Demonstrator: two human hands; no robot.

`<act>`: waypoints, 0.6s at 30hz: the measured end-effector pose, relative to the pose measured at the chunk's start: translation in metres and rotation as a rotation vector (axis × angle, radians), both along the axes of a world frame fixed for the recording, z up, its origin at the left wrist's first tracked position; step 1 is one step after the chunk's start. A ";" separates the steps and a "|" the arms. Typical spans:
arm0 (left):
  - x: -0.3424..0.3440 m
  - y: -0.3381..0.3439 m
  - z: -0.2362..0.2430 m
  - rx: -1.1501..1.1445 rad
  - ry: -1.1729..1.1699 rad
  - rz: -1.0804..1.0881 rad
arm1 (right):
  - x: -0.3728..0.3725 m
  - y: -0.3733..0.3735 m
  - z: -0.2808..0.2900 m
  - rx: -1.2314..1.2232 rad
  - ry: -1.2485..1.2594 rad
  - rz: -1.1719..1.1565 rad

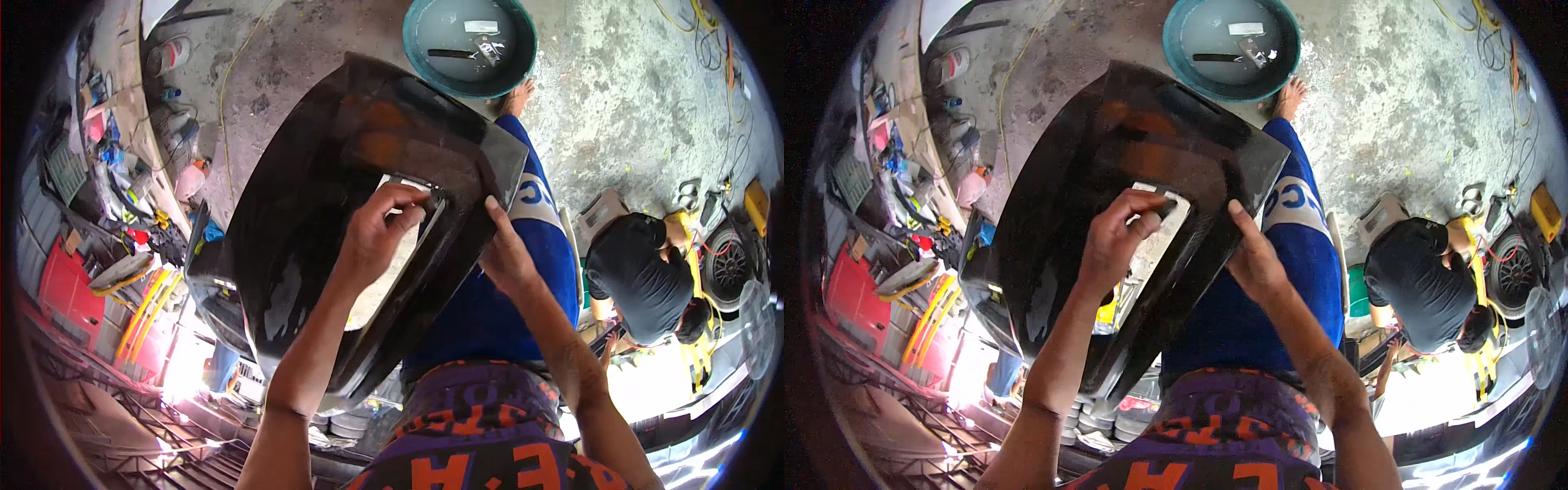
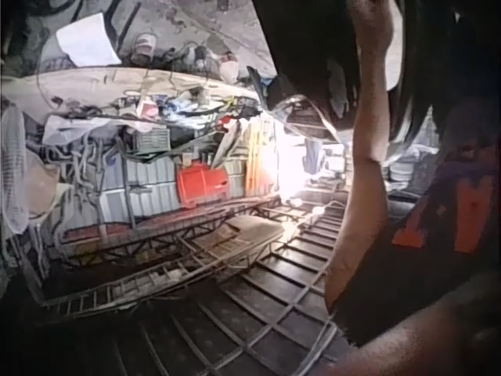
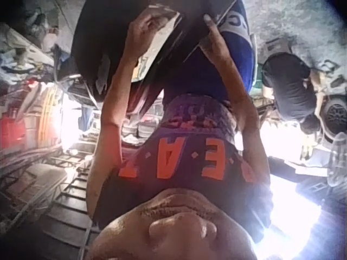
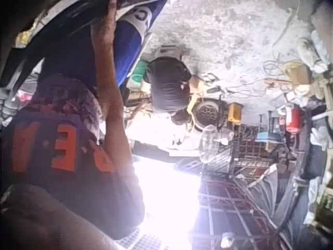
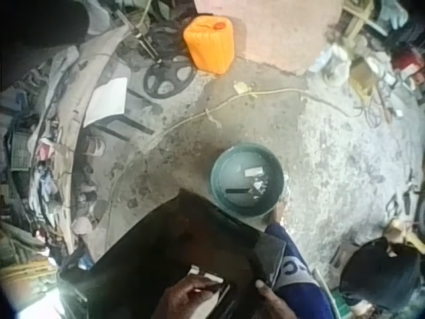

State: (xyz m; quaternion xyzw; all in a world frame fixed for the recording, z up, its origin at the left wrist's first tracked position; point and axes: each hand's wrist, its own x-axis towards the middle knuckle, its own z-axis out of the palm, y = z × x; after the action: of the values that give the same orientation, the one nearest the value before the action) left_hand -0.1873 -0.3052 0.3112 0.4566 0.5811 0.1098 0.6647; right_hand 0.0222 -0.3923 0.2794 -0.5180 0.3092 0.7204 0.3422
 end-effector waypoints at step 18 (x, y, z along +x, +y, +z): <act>0.014 -0.048 0.214 -0.136 -0.159 0.855 | -0.016 0.133 0.193 0.990 -0.144 1.143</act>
State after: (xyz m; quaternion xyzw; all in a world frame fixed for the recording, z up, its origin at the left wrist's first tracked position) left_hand -0.1735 -0.3535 0.5252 0.1206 0.6709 0.3714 0.6304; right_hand 0.0061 -0.2592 0.4721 -0.4291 -0.3898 0.8047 0.1278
